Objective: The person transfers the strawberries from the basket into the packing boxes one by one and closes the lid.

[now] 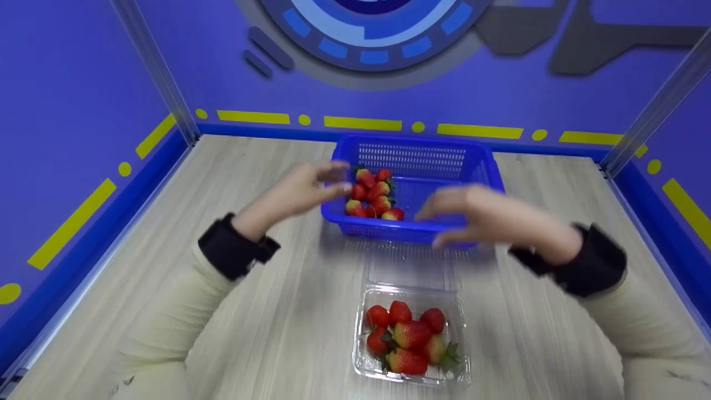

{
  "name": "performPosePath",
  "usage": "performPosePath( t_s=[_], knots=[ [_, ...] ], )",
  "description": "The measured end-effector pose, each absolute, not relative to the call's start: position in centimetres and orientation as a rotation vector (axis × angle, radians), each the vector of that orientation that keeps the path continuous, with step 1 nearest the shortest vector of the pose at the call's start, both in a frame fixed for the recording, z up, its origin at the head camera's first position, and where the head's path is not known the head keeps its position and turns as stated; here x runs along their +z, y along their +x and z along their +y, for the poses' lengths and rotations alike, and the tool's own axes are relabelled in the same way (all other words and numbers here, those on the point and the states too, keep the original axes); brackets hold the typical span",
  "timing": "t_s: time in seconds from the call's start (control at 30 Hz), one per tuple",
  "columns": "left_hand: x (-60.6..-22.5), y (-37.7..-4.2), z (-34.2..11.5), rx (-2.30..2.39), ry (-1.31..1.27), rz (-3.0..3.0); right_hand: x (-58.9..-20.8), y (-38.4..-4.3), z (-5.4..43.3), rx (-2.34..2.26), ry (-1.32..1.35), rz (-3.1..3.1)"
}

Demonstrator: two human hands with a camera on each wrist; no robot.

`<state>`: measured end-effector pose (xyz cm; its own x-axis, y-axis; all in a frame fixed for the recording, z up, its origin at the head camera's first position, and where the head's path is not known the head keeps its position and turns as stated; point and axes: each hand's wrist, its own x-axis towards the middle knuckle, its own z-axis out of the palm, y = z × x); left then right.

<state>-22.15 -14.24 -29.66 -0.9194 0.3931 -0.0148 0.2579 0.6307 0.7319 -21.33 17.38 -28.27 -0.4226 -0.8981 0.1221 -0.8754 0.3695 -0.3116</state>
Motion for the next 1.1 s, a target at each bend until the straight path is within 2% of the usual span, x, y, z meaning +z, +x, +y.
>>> performPosePath(
  t_s=[0.17, 0.37, 0.5, 0.73, 0.93, 1.1],
  knots=[
    [-27.5, -26.3, -15.0, 1.189, 0.395, 2.795, -23.5, -26.0, 17.1, -0.583, -1.358, 2.629],
    [-27.6, -30.4, -15.8, 1.268, 0.244, 2.758, -22.0, -31.7, 16.6, -0.621, -1.015, 2.618],
    [-29.0, -32.5, -15.9, 1.32, 0.142, 2.706, -23.7, -34.9, 16.4, -0.653, -0.906, 2.613],
    [-33.7, -34.3, -16.2, 1.269, -0.063, 2.704, -29.9, -39.0, 15.0, -0.759, -0.878, 2.488],
    [-36.7, -34.7, -15.2, 1.222, -0.138, 2.61, -33.9, -39.8, 14.3, -0.708, -0.867, 2.404],
    [-37.6, -34.8, -14.7, 1.252, -0.138, 2.564, -35.8, -39.6, 14.3, -0.673, -0.837, 2.295]
  ],
)
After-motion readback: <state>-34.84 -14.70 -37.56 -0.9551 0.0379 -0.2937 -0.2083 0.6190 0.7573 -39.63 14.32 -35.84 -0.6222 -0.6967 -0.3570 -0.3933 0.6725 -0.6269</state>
